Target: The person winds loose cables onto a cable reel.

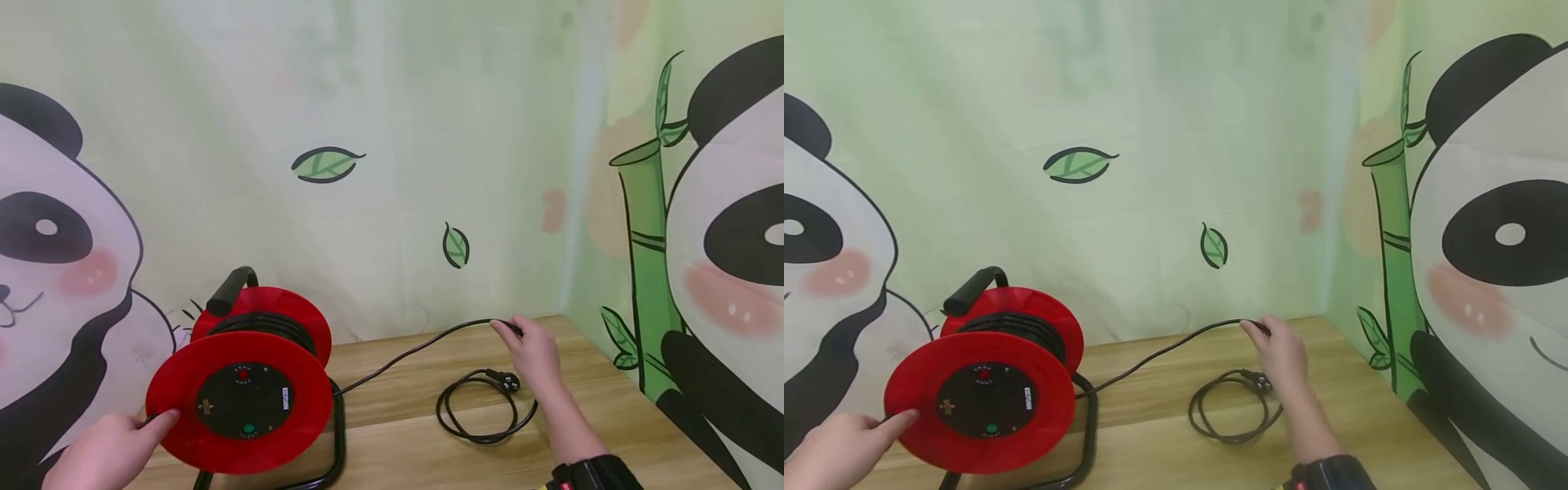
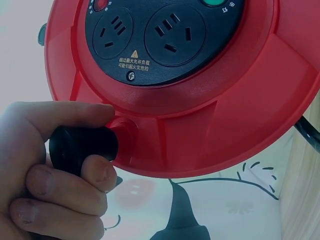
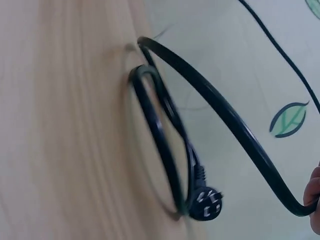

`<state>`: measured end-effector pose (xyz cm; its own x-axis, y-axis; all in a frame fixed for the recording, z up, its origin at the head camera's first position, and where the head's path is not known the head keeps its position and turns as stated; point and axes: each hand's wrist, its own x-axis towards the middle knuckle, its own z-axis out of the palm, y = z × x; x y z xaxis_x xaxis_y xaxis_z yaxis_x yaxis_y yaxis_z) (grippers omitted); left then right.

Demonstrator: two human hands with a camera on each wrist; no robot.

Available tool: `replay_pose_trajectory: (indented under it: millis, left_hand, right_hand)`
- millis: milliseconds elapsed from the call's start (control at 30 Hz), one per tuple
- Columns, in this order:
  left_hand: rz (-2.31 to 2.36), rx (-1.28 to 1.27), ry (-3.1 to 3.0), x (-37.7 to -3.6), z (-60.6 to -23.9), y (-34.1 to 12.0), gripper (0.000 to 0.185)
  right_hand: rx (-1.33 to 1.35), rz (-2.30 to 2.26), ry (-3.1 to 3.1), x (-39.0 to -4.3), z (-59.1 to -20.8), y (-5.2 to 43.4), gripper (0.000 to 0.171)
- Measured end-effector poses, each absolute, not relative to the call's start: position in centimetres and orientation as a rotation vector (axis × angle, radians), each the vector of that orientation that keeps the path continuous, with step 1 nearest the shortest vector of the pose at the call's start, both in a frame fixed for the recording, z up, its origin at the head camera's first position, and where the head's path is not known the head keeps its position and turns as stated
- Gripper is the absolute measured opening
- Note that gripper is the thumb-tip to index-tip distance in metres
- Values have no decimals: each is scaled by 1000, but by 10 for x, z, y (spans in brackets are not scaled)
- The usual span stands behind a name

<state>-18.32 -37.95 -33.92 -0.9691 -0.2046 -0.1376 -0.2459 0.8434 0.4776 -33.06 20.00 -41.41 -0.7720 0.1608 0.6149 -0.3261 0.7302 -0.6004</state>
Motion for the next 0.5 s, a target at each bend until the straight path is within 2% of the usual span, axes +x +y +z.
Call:
replay_pose_trajectory:
  millis: [500]
  left_hand:
    - [783,-394,2979,-181,-333,-371,65]
  right_hand:
    - [102,1133,-2314,-325,-413,193,40]
